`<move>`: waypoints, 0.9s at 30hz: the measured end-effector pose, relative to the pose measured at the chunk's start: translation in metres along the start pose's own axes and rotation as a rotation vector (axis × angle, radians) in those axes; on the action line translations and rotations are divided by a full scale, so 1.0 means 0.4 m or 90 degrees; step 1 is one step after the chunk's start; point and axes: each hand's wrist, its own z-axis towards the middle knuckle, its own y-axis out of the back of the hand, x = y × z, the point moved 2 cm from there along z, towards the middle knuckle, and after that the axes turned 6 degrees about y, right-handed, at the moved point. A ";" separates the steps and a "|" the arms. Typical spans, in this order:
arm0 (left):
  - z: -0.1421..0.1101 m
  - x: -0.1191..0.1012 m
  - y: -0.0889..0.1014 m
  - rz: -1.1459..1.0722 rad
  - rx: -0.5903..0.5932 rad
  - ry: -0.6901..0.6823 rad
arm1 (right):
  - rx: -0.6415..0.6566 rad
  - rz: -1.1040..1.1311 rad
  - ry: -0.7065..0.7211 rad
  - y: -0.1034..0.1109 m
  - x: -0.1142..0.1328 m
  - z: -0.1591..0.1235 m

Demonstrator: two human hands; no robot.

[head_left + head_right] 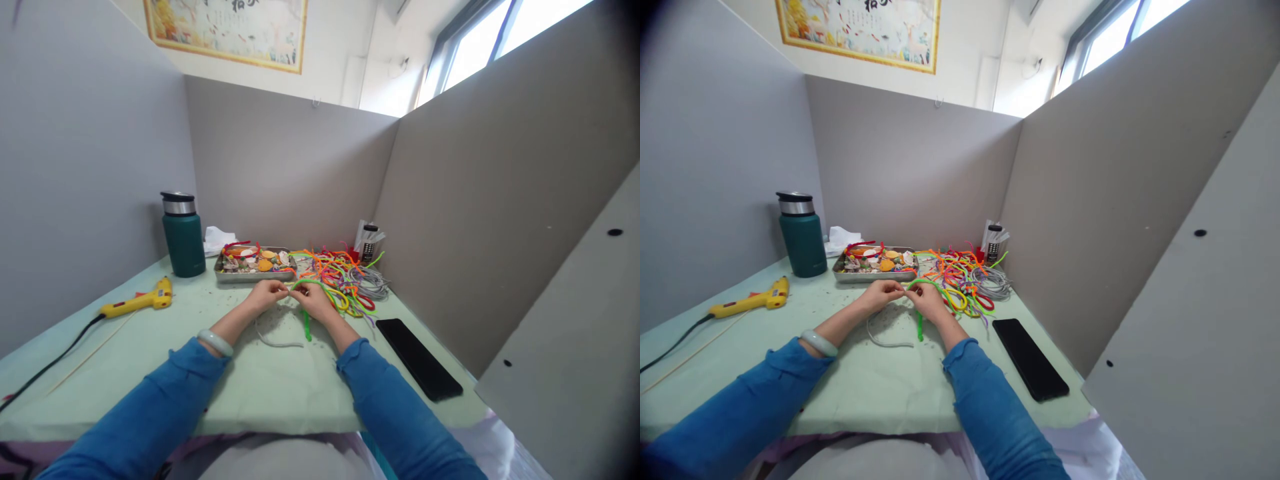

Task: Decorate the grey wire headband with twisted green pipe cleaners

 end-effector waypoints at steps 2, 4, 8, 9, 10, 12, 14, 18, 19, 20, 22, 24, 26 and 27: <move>-0.001 -0.002 0.000 -0.010 0.004 -0.002 | -0.004 0.011 -0.001 0.001 0.001 0.000; -0.002 -0.004 -0.001 -0.018 0.003 -0.009 | -0.007 0.025 -0.005 0.002 0.001 0.000; -0.008 -0.012 0.000 -0.019 0.010 -0.008 | -0.017 0.041 -0.008 0.005 0.003 0.002; -0.010 -0.015 0.000 -0.014 0.020 -0.003 | -0.020 0.042 -0.008 0.006 0.003 0.002; -0.013 -0.019 0.001 -0.013 0.020 0.002 | -0.023 0.043 -0.009 0.007 0.004 0.002; -0.018 -0.025 0.003 -0.012 0.021 0.002 | -0.026 0.044 -0.011 0.009 0.005 0.003; -0.020 -0.027 0.003 -0.015 0.020 0.000 | -0.026 0.046 -0.009 0.009 0.004 0.004; -0.014 -0.022 0.002 -0.017 0.018 0.008 | -0.017 0.046 -0.006 0.005 -0.001 0.004; -0.011 -0.019 0.002 -0.018 0.016 0.011 | -0.010 0.044 -0.006 0.003 -0.002 0.003; -0.009 -0.016 0.002 -0.021 0.014 0.013 | -0.001 0.040 -0.003 0.002 -0.002 0.002; -0.005 -0.013 0.002 -0.026 0.013 0.007 | 0.018 0.027 0.017 0.000 -0.001 0.000; -0.003 -0.011 0.002 -0.026 0.015 0.003 | 0.025 0.003 0.053 0.001 0.004 -0.003; -0.003 -0.009 0.003 -0.027 0.016 0.005 | 0.023 -0.024 0.096 0.004 0.009 -0.005; -0.003 -0.008 0.004 -0.029 0.018 0.008 | 0.022 -0.035 0.113 0.005 0.010 -0.006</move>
